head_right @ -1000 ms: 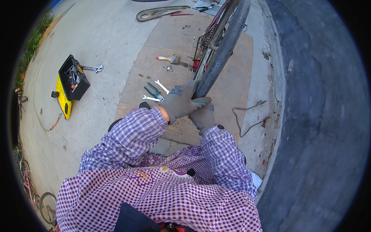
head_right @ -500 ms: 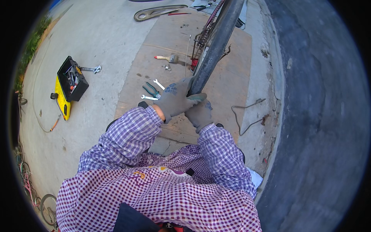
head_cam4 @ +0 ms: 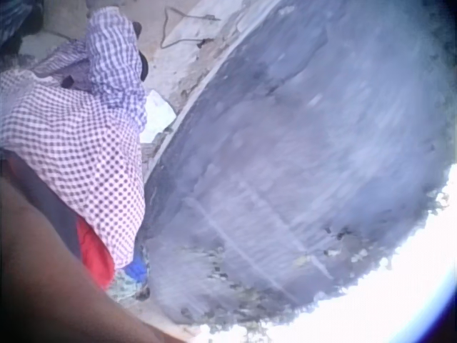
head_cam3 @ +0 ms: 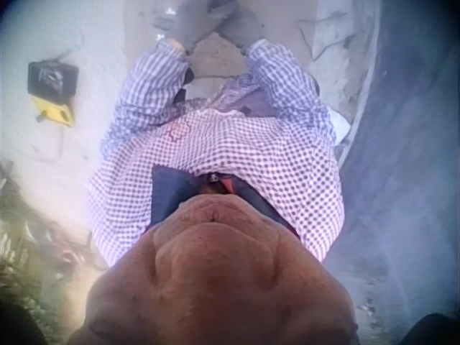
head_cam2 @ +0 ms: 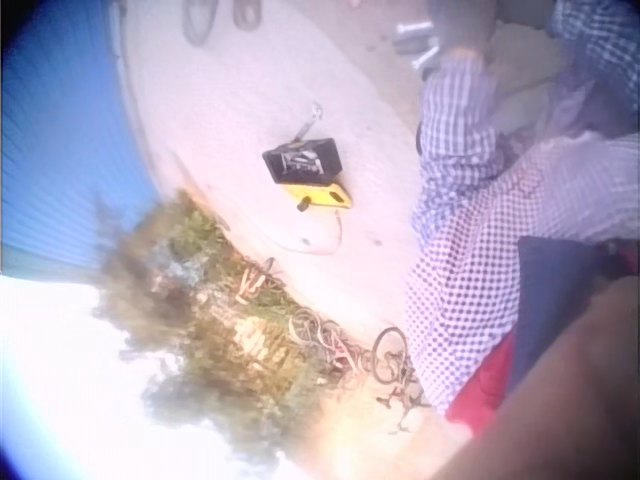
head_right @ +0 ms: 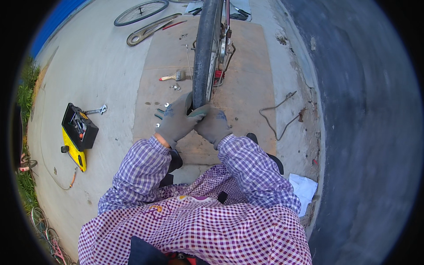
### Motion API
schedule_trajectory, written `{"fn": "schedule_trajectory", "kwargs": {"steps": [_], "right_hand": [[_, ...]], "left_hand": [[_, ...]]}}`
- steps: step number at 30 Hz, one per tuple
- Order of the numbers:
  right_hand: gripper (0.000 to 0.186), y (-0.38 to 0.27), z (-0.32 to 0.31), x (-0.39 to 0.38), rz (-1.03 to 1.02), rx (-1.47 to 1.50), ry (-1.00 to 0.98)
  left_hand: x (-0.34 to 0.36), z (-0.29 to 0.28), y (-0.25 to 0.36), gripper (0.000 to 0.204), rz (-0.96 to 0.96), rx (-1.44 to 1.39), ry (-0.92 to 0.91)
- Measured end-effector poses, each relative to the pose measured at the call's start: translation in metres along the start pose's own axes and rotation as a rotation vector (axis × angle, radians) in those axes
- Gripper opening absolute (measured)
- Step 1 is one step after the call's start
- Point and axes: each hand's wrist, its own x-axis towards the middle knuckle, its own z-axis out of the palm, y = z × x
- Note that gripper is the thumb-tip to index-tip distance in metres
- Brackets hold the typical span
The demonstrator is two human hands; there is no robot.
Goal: The person removes the rear brake assembly from a bicycle using a wrench, then reattaches it. They manipulate the brake arms and cable, then spin the wheel to test the brake function.
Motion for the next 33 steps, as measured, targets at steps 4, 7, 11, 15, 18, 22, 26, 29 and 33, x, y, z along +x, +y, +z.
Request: {"fn": "schedule_trajectory", "kwargs": {"steps": [4,7,11,15,18,22,26,29,33], "right_hand": [[0.030,0.010,-0.023,0.000,0.019,0.030,-0.045],[0.041,0.019,-0.036,0.000,0.019,0.053,-0.015],[0.053,0.027,-0.048,0.002,-0.039,0.065,-0.019],[0.058,0.033,-0.057,0.000,-0.028,0.094,-0.021],[0.062,0.034,-0.063,0.003,-0.027,0.080,-0.060],[0.068,0.029,-0.065,0.008,0.015,0.026,-0.167],[0.072,0.032,-0.065,0.009,-0.005,0.025,-0.187],[0.067,0.063,-0.082,0.022,-0.016,0.199,-0.356],[0.049,0.113,-0.098,0.063,0.099,0.468,-0.232]], "left_hand": [[0.011,0.010,0.011,0.047,0.044,0.019,-0.023],[0.017,0.017,0.021,0.046,0.056,0.012,-0.045],[0.022,0.024,0.033,0.045,0.070,0.008,-0.022],[0.025,0.030,0.037,0.042,0.135,0.025,0.043],[0.027,0.035,0.035,0.045,0.082,-0.045,0.025],[0.028,0.038,0.035,0.046,0.012,-0.143,0.064],[0.026,0.035,0.040,0.043,-0.009,-0.099,0.055],[0.025,0.034,0.043,0.042,-0.088,-0.123,0.024],[0.026,0.045,0.047,0.044,-0.059,-0.014,0.124]]}}
